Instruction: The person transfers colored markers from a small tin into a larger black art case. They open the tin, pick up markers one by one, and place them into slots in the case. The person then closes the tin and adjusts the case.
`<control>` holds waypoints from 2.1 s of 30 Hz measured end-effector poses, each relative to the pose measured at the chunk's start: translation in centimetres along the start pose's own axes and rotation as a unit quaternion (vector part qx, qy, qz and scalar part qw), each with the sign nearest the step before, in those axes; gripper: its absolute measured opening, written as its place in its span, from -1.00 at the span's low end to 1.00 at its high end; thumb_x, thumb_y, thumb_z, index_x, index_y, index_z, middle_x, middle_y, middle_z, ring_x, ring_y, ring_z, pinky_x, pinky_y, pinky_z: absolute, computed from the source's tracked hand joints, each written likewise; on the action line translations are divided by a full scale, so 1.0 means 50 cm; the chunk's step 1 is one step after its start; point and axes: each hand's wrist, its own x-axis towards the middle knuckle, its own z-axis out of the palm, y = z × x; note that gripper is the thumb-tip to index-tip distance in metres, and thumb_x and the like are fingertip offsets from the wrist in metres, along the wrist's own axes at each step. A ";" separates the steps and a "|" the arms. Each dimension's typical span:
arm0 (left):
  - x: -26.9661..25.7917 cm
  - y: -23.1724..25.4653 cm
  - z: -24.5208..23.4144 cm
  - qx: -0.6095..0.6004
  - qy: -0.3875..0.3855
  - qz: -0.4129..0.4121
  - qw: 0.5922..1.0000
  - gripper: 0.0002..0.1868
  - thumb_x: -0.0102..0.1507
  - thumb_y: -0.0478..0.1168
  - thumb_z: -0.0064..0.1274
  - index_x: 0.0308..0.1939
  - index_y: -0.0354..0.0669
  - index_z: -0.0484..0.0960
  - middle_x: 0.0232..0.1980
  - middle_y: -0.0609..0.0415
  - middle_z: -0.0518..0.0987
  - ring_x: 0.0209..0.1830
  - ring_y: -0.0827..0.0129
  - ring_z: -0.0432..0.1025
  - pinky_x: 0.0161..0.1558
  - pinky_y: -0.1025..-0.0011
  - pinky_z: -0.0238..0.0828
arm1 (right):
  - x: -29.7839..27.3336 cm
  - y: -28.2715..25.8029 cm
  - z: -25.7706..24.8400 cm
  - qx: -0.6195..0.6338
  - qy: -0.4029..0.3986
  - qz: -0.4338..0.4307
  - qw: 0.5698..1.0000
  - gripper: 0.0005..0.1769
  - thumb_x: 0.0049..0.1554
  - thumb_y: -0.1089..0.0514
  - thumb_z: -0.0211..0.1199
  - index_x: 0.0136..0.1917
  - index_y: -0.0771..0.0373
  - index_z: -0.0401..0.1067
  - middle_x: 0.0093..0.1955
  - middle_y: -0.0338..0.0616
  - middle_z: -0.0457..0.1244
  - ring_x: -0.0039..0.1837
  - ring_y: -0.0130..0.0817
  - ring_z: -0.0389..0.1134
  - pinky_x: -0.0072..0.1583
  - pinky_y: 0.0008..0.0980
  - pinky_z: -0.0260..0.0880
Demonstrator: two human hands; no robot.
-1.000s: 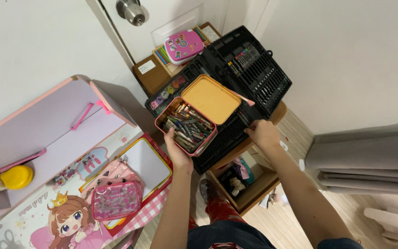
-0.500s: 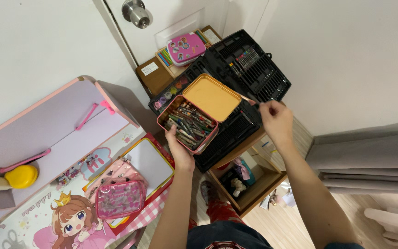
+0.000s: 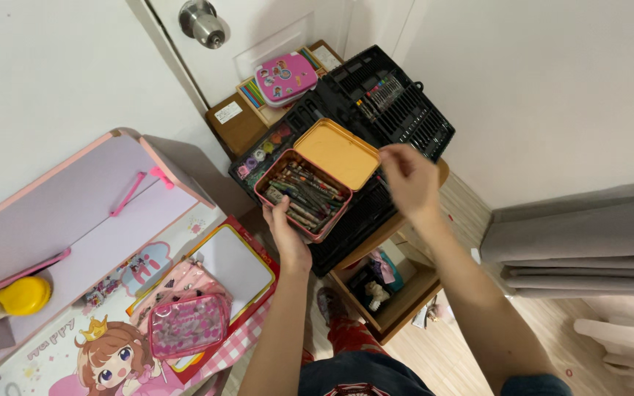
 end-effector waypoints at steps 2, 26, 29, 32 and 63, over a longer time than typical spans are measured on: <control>0.001 0.004 0.001 -0.007 -0.009 0.014 1.000 -0.08 0.20 0.03 0.03 0.57 -0.05 -0.03 0.34 -0.01 0.36 0.28 0.17 0.37 0.15 0.16 0.41 | 0.016 0.050 -0.011 -0.016 0.043 0.028 0.999 -0.80 0.27 0.15 0.24 0.09 0.30 0.50 -0.16 -0.22 0.40 -0.16 -0.63 0.38 -0.18 -0.56 0.30; 0.017 0.051 -0.002 -0.042 -0.014 0.075 0.996 -0.38 0.24 -0.03 0.02 0.36 -0.05 0.28 0.17 0.05 0.44 0.15 0.26 0.40 0.09 0.23 0.42 | 0.051 0.283 0.067 -0.486 -0.174 -0.024 0.856 -0.79 0.12 0.21 0.26 -0.02 0.38 0.43 -0.05 0.23 0.36 -0.07 0.11 0.47 -0.05 -0.04 0.53; 0.020 0.055 -0.003 -0.046 -0.013 0.077 0.996 -0.36 0.24 -0.04 0.02 0.37 -0.06 0.27 0.16 0.03 0.43 0.13 0.25 0.40 0.06 0.24 0.43 | 0.052 0.273 0.061 -0.474 -0.159 -0.004 0.866 -0.88 0.12 0.24 0.22 -0.12 0.34 0.50 -0.18 0.19 0.38 -0.11 0.12 0.47 -0.03 -0.02 0.51; 0.025 0.055 -0.009 -0.044 -0.028 0.116 0.992 -0.30 0.26 -0.05 0.03 0.45 -0.12 0.23 0.24 0.02 0.42 0.21 0.27 0.38 0.14 0.29 0.40 | 0.059 0.217 0.036 -0.392 -0.106 -0.044 0.913 -0.84 0.12 0.23 0.24 -0.08 0.34 0.58 -0.19 0.20 0.40 -0.14 0.12 0.45 -0.04 -0.04 0.49; 0.013 0.174 -0.013 0.009 -0.046 0.190 0.981 -0.42 0.25 -0.10 -0.03 0.35 -0.04 0.28 0.18 0.09 0.49 0.16 0.35 0.41 0.16 0.36 0.40 | 0.144 0.066 0.099 0.052 -0.110 0.022 0.992 -0.76 0.26 0.23 0.24 0.18 0.36 0.47 -0.18 -0.15 0.38 -0.22 -0.52 0.40 -0.20 -0.53 0.41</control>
